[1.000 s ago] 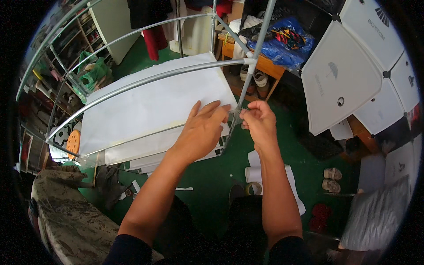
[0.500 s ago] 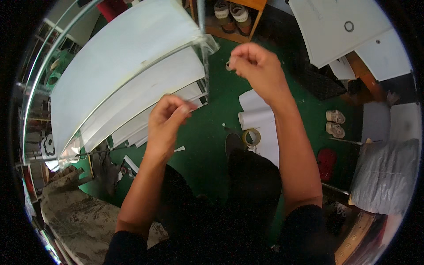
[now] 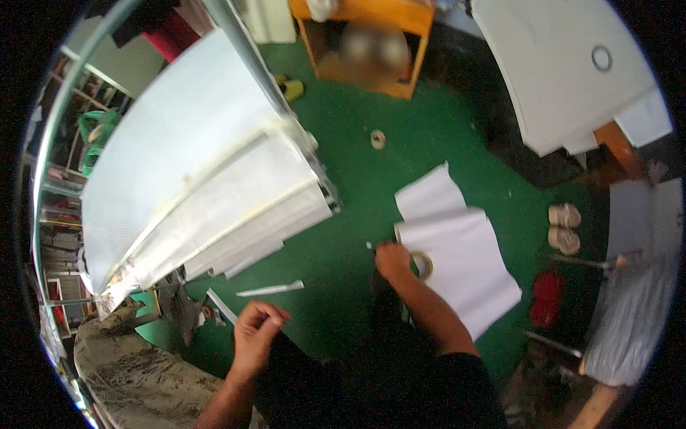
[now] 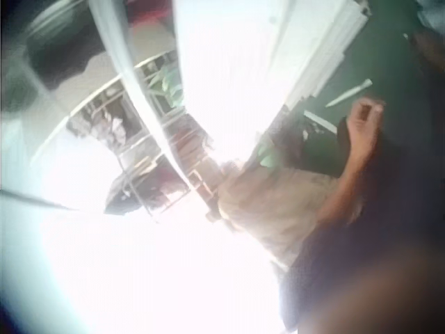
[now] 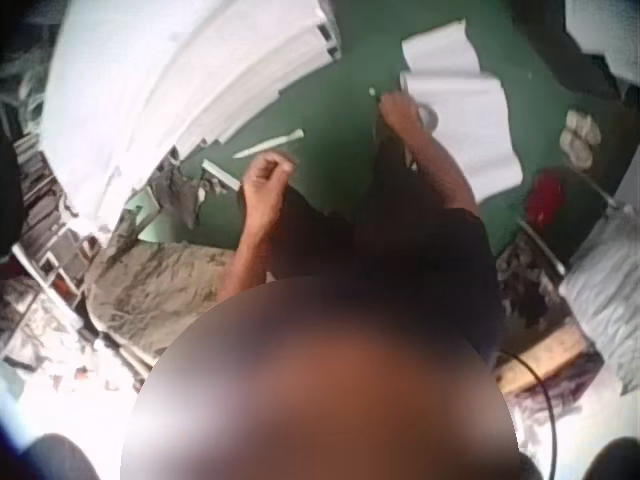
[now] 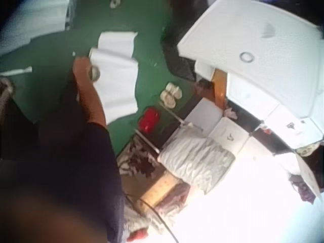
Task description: The person secures a white fabric panel to a metal umbrella frame using clear tape. They repeatedly wrap and press tape along the frame edges to hold the fabric in place, then use yellow tape to reinforce the attachment.
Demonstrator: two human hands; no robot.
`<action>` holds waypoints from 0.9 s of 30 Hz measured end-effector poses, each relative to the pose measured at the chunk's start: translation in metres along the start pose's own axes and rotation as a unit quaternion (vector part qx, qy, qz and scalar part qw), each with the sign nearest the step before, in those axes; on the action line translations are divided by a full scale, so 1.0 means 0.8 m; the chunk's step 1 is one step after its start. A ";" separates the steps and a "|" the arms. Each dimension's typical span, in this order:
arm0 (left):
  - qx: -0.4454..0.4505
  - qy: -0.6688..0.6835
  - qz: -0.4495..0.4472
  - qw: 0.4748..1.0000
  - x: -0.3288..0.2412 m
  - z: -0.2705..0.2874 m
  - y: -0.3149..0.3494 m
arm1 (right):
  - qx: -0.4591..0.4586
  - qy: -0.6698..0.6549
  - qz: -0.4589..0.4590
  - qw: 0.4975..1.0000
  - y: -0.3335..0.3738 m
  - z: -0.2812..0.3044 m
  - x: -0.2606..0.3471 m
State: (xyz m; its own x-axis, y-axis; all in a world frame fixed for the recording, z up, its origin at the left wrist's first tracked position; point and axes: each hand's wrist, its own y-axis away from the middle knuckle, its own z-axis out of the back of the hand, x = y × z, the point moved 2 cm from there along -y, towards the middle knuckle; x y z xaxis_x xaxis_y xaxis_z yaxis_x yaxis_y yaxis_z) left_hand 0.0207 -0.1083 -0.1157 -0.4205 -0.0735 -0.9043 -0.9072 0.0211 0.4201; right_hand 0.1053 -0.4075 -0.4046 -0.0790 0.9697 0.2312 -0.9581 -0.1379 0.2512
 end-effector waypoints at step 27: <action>0.092 0.446 -0.035 0.889 -0.192 -0.183 -0.144 | -0.125 -0.429 0.044 0.894 -0.044 0.067 0.033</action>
State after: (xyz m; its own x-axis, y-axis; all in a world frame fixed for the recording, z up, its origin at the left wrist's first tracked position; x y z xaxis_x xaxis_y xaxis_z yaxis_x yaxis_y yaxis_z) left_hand 0.1917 -0.2456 -0.0139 -0.2609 -0.8417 -0.4727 -0.9517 0.1422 0.2722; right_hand 0.1520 -0.3882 -0.3571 -0.0210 0.4317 0.9018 -0.9986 -0.0529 0.0021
